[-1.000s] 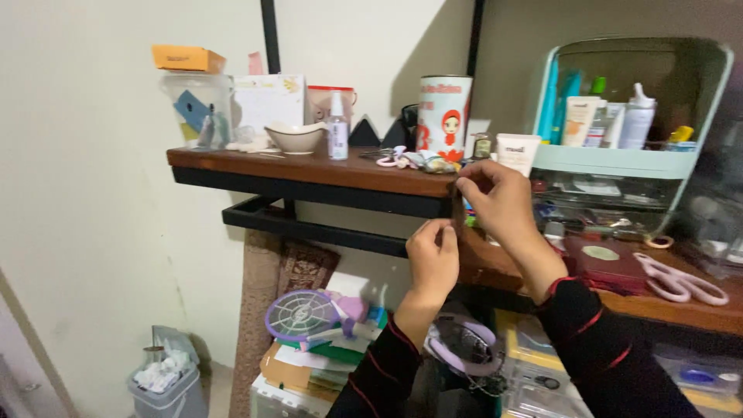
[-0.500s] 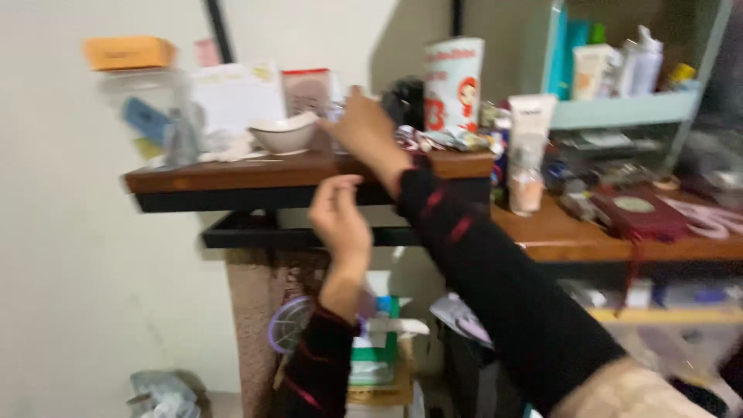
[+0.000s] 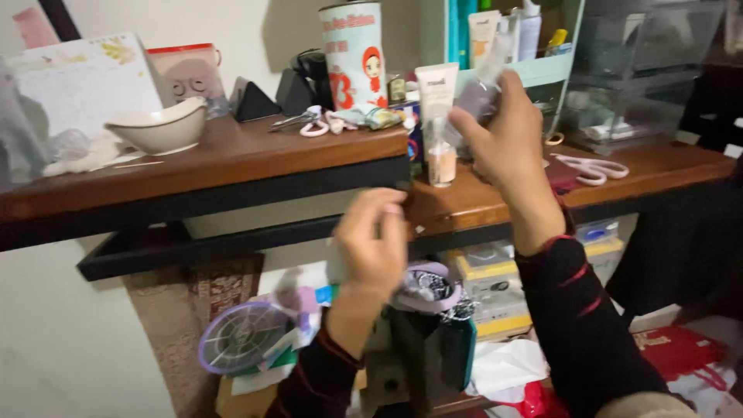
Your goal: Organizing and sorting various personal items, cosmetics, and small containers on a multi-tiered shelving unit.
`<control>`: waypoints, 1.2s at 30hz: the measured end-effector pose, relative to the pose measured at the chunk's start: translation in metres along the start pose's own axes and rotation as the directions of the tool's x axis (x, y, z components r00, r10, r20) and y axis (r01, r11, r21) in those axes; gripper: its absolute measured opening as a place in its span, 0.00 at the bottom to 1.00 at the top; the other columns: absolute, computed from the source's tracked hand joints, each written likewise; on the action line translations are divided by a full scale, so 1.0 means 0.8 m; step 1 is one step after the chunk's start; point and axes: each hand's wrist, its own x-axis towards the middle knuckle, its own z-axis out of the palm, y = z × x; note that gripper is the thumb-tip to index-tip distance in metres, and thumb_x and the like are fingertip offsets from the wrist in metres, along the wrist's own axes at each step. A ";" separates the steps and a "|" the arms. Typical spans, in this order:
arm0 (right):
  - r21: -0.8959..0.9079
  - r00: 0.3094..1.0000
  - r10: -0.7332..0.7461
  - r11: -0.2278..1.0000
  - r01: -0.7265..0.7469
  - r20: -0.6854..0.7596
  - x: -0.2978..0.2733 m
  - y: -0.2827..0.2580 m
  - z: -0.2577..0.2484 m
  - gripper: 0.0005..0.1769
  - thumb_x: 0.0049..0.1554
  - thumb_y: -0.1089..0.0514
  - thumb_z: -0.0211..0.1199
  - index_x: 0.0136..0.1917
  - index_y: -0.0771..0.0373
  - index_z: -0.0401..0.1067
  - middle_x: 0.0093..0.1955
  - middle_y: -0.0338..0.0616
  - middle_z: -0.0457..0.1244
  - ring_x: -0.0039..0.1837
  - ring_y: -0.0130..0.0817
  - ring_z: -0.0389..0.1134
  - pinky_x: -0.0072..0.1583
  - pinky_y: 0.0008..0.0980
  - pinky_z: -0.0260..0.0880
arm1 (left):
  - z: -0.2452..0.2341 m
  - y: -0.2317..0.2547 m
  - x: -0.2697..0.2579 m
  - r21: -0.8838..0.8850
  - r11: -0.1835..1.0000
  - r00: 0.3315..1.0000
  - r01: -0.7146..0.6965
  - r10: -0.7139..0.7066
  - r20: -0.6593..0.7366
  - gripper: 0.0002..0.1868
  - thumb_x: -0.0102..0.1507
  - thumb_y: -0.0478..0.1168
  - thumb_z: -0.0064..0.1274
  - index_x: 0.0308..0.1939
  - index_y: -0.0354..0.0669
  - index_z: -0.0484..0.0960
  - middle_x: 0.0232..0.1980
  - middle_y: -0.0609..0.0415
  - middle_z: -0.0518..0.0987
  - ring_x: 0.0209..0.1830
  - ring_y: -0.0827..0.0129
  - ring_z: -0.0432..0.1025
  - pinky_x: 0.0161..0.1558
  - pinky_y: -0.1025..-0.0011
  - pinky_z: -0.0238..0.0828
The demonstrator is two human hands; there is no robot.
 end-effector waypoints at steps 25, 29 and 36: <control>-0.224 0.868 0.288 0.951 -0.212 0.404 -0.019 0.250 0.132 0.34 0.43 0.54 0.78 0.61 0.65 0.70 0.54 0.62 0.69 0.58 0.58 0.71 0.58 0.48 0.71 | 0.222 -0.301 -0.031 0.459 0.765 0.869 0.452 -0.494 -0.032 0.14 0.60 0.38 0.55 0.47 0.33 0.81 0.46 0.27 0.79 0.48 0.31 0.74 0.52 0.44 0.71; -0.259 0.897 0.287 0.944 -0.206 0.335 -0.016 0.232 0.117 0.34 0.43 0.53 0.79 0.59 0.67 0.71 0.53 0.61 0.70 0.56 0.56 0.72 0.57 0.47 0.71 | 0.188 -0.218 -0.015 0.344 0.907 0.970 0.244 -0.230 -0.082 0.24 0.54 0.32 0.52 0.55 0.30 0.77 0.51 0.24 0.78 0.51 0.28 0.71 0.53 0.45 0.69; 0.118 0.964 0.102 0.984 -0.134 0.245 0.030 -0.007 0.051 0.23 0.56 0.47 0.69 0.58 0.63 0.74 0.48 0.51 0.72 0.48 0.45 0.76 0.51 0.42 0.75 | 0.121 -0.101 -0.011 0.374 0.875 0.928 0.308 -0.362 0.083 0.18 0.56 0.36 0.57 0.47 0.28 0.77 0.43 0.27 0.78 0.46 0.34 0.72 0.51 0.49 0.71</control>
